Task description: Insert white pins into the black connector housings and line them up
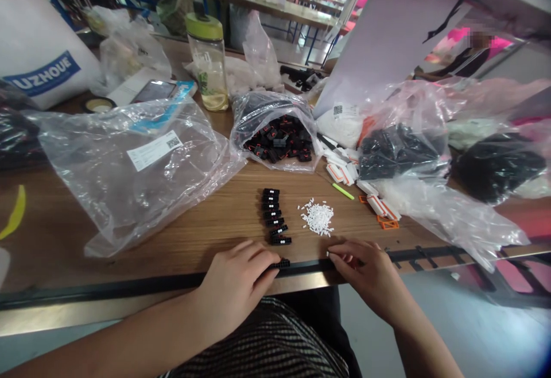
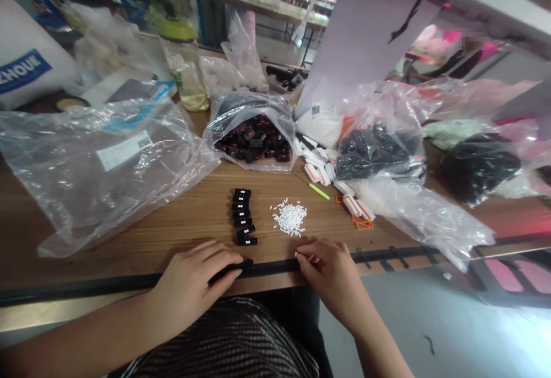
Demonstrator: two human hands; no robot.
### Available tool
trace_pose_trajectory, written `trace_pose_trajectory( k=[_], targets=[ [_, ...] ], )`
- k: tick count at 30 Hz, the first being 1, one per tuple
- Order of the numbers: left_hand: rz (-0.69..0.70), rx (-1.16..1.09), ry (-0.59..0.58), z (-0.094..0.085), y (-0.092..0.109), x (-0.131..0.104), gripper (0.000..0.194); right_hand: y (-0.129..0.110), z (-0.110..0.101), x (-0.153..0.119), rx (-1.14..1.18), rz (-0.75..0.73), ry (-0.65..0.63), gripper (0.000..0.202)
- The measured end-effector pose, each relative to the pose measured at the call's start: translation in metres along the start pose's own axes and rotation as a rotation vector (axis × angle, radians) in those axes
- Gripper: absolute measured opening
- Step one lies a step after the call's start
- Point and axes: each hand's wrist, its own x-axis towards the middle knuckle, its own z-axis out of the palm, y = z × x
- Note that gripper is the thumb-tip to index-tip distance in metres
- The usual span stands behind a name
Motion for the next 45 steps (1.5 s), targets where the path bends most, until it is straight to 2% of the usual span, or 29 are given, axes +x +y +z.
trace_pose_trajectory(
  k=[4,9,15,19,23,26,28,33,40,45],
  targets=[
    [0.004,0.006,0.008,0.001,-0.001,-0.001,0.01,0.001,-0.005,0.002,0.001,0.004,0.027,0.017],
    [0.008,0.007,0.011,0.001,-0.001,-0.001,0.01,0.006,0.001,0.0,-0.017,-0.008,-0.001,0.019],
    [-0.005,0.013,0.03,0.003,-0.001,-0.002,0.01,0.013,0.013,-0.01,-0.177,-0.029,0.131,0.019],
    [-0.016,-0.001,0.051,0.004,-0.002,-0.002,0.011,0.014,0.015,-0.01,-0.171,-0.021,0.123,0.019],
    [-0.012,-0.003,0.044,0.004,-0.002,-0.002,0.011,-0.005,0.015,-0.007,0.024,0.007,0.059,0.019],
    [-0.012,0.016,0.035,0.004,-0.002,-0.002,0.009,-0.03,0.023,-0.004,0.22,-0.089,0.026,0.015],
    [-0.015,0.017,0.028,0.003,-0.001,-0.002,0.009,-0.046,0.03,0.0,0.257,-0.174,0.002,0.013],
    [-0.028,0.004,0.018,0.003,0.0,-0.002,0.01,-0.063,0.042,0.008,0.185,-0.293,0.014,0.012],
    [-0.052,-0.012,0.007,0.003,-0.001,-0.002,0.011,-0.066,0.043,0.008,0.067,-0.362,0.037,0.015],
    [-0.066,-0.001,-0.008,0.005,-0.002,-0.002,0.01,-0.073,0.043,0.008,-0.077,-0.467,0.087,0.02]
  ],
)
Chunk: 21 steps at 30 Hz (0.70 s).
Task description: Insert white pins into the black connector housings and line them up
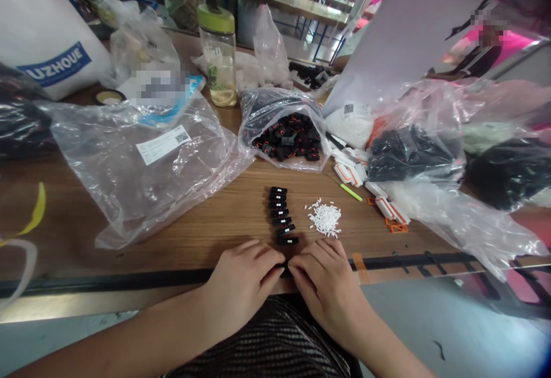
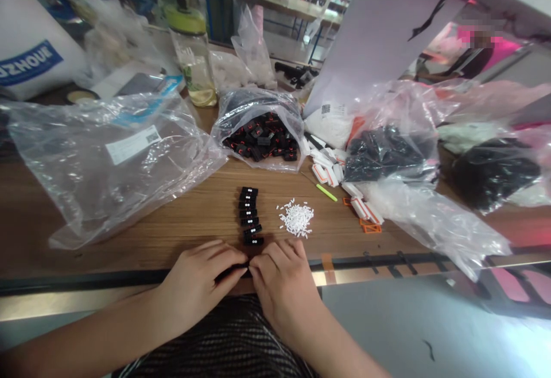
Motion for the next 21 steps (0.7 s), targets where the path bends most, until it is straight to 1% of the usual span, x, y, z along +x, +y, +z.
trace_pose_trajectory(
  k=[4,10,13,15,17,19,21],
  targets=[
    [-0.013,0.007,-0.013,0.001,0.0,-0.001,0.008,-0.001,-0.001,0.0,-0.048,-0.055,0.038,0.023],
    [-0.028,0.002,-0.003,0.001,-0.001,-0.001,0.008,0.002,0.0,-0.006,-0.087,-0.087,0.118,0.015],
    [-0.037,-0.001,0.004,0.002,-0.001,-0.001,0.01,-0.001,0.0,-0.008,-0.13,-0.095,0.083,0.018],
    [-0.037,-0.001,0.011,0.002,-0.001,-0.001,0.01,0.001,-0.002,-0.008,-0.072,-0.051,0.036,0.019],
    [-0.027,-0.009,0.028,0.001,-0.001,-0.001,0.01,0.012,-0.008,-0.011,0.019,0.038,0.042,0.018],
    [-0.008,-0.028,0.047,0.001,-0.001,-0.001,0.01,0.032,-0.016,-0.016,0.015,0.175,0.127,0.015],
    [0.013,-0.046,0.072,0.001,-0.001,-0.001,0.011,0.054,-0.024,-0.023,-0.134,0.349,0.217,0.017]
  ],
)
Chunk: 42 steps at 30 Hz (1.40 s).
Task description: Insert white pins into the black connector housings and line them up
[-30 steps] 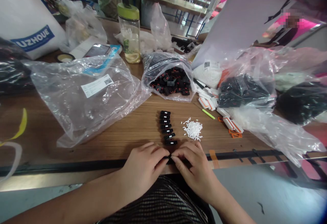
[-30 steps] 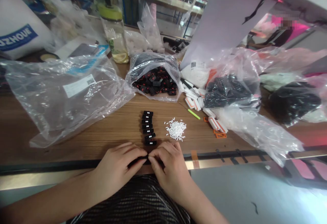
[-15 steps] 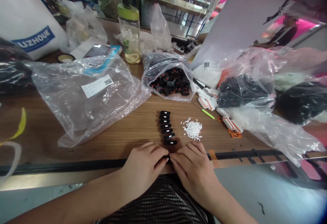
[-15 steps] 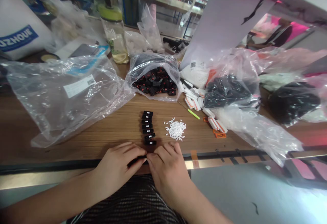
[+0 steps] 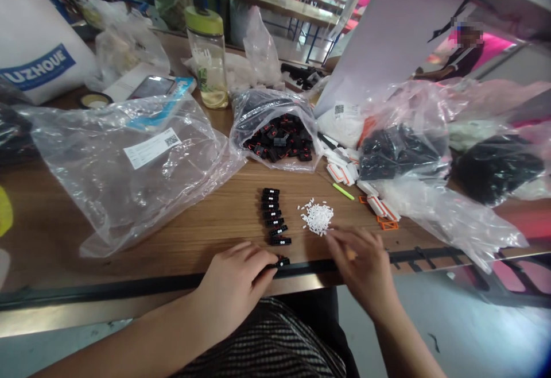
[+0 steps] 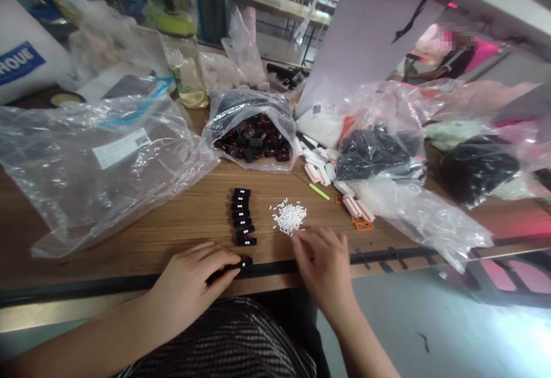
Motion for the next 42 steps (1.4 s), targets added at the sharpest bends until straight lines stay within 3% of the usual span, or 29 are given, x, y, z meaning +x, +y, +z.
trace_pose_trajectory(
  k=[2,5,9,15,22,34,42],
  targets=[
    [0.011,-0.008,0.005,0.001,0.0,0.0,0.011,0.02,-0.002,0.001,-0.074,0.1,0.008,0.023],
    [0.005,-0.01,-0.005,0.002,-0.001,-0.001,0.01,0.032,0.002,-0.002,-0.093,0.116,-0.047,0.023],
    [-0.012,-0.004,-0.008,0.002,-0.002,-0.001,0.009,0.029,0.008,-0.003,-0.145,0.104,0.005,0.024],
    [0.027,-0.014,0.019,0.0,0.001,0.002,0.007,0.032,0.0,0.007,-0.073,0.134,-0.116,0.02],
    [0.012,0.004,0.011,0.002,0.0,0.0,0.009,0.03,0.007,0.012,-0.099,0.044,-0.086,0.024],
    [0.012,-0.004,-0.007,0.001,-0.001,0.0,0.01,0.044,0.001,-0.002,0.108,0.221,-0.095,0.025],
    [0.017,0.007,0.016,0.001,-0.001,0.0,0.008,0.029,0.008,0.002,-0.18,0.049,0.053,0.028]
  ],
)
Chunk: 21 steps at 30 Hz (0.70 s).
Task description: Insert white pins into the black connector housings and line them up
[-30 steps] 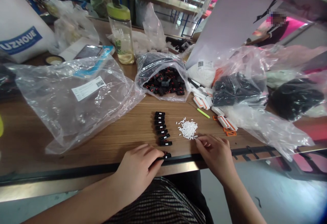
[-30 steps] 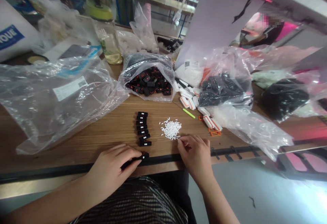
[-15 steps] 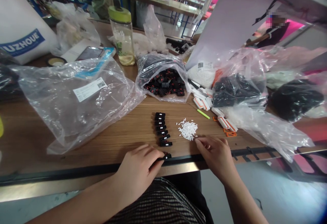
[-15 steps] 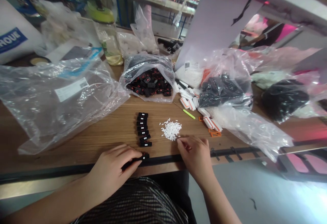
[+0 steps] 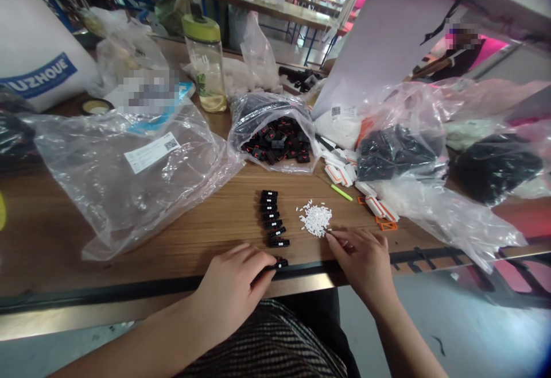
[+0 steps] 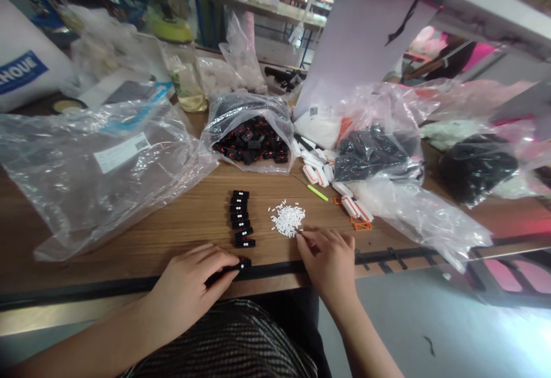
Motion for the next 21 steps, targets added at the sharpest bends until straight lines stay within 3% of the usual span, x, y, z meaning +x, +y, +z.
trace_pose_trajectory(
  k=[8,13,16,21],
  targets=[
    [0.013,0.038,-0.007,-0.004,0.006,0.004,0.006,-0.002,0.003,0.005,-0.081,-0.038,-0.049,0.037],
    [0.005,-0.004,-0.013,-0.003,0.004,0.002,0.01,0.01,-0.008,0.011,0.168,0.116,-0.226,0.035],
    [0.002,-0.019,-0.012,-0.001,0.002,0.001,0.012,0.021,-0.014,0.011,0.282,0.235,-0.239,0.03],
    [0.017,-0.01,-0.004,0.0,0.0,0.001,0.012,0.027,-0.008,0.007,0.357,0.163,-0.247,0.023]
  ],
)
